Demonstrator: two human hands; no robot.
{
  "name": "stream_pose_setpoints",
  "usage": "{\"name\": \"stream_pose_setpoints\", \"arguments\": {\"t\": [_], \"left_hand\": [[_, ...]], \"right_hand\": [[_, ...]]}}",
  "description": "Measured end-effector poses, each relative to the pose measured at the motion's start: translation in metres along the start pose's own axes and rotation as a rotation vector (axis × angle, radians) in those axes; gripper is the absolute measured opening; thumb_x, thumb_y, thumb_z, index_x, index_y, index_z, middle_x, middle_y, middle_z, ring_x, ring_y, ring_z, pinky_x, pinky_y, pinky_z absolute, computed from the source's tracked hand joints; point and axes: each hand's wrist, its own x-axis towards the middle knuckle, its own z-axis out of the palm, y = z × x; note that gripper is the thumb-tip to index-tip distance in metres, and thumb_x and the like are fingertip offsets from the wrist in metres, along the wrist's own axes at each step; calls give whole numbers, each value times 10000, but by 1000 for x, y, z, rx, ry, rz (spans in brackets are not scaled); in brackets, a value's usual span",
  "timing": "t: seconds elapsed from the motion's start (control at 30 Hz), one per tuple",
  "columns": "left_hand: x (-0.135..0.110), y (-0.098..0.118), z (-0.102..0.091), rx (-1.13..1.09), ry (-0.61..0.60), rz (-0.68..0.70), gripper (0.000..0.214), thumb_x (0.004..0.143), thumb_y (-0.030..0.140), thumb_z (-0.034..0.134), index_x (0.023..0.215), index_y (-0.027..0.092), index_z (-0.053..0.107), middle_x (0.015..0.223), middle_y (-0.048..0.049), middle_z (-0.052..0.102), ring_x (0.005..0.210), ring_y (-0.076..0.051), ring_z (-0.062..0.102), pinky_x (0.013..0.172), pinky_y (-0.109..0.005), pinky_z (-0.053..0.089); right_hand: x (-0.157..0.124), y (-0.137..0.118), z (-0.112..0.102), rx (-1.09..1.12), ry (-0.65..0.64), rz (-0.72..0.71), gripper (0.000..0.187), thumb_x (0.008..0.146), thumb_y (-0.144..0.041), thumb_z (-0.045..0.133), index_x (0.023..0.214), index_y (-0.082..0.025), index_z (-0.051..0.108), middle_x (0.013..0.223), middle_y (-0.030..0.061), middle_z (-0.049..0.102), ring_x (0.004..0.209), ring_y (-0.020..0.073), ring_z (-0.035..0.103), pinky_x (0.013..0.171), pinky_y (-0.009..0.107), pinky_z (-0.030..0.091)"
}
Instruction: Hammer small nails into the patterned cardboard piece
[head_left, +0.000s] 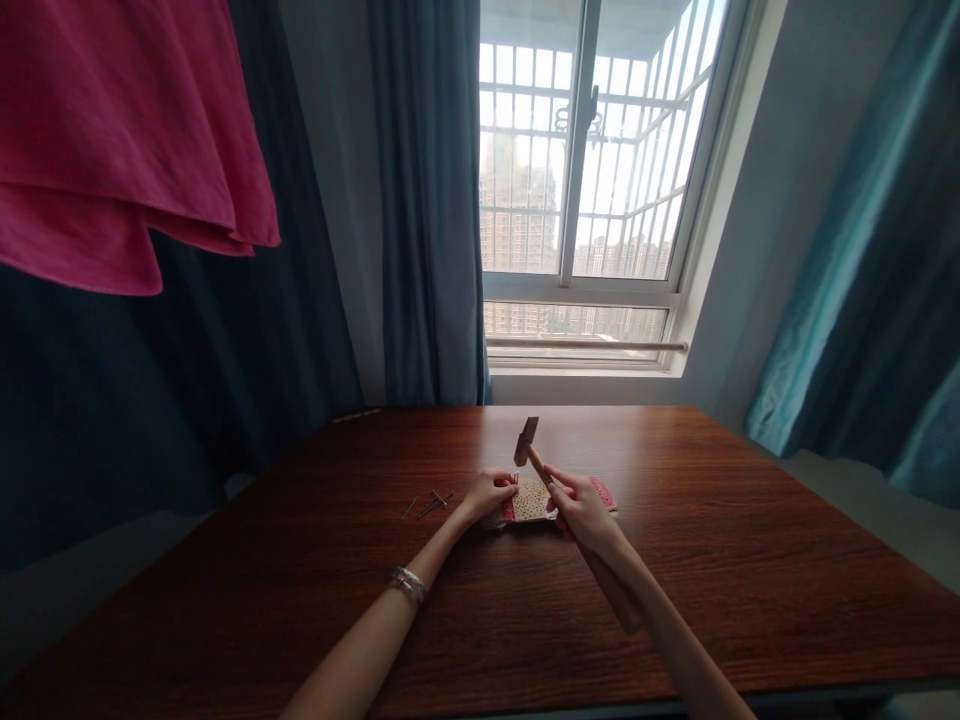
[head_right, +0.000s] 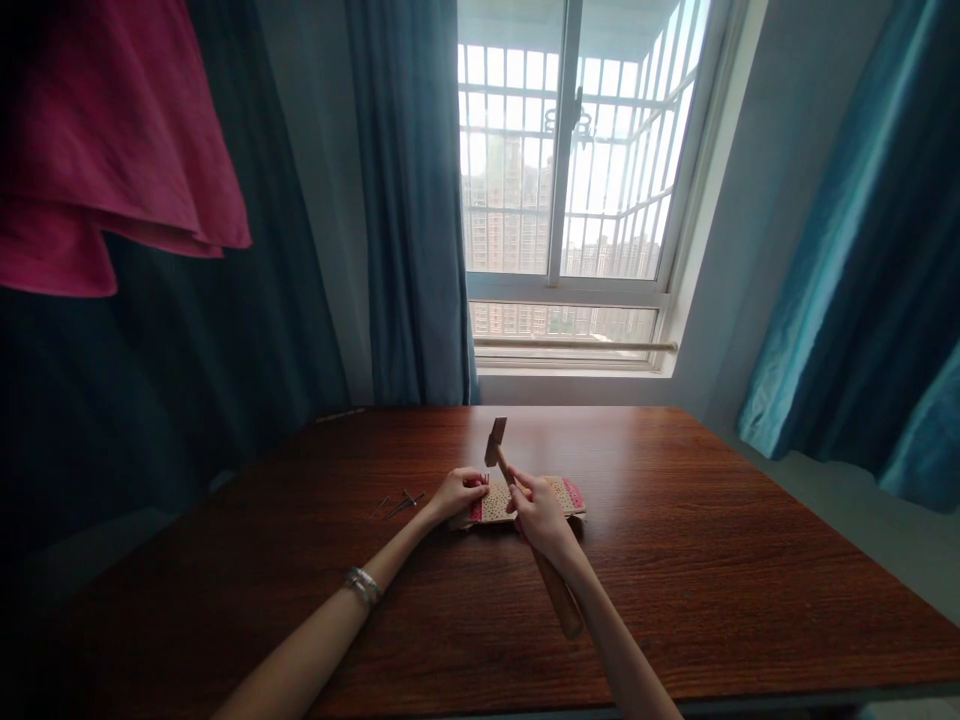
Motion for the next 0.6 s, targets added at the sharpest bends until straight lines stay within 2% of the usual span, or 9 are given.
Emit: {"name": "stream_pose_setpoints", "arguments": {"t": [0.4,0.6], "left_hand": [[1,-4,1,39,19,10,232,660,335,581,725,125,657,638,-5,594,599,-114,512,548,-194,371],[1,-3,0,7,-3,36,226,669,328,570,707,120,651,636,-10,597,600,-117,517,544,-194,372]], "right_hand": [[-2,-1,2,-14,-13,22,549,760,-396,437,1261,-169,425,575,-26,541,320,42,370,273,158,314],[0,-2,2,-9,1,-23,535,769,-388,432,1260,-175,427,579,-29,530,328,42,377,278,159,318]]}}
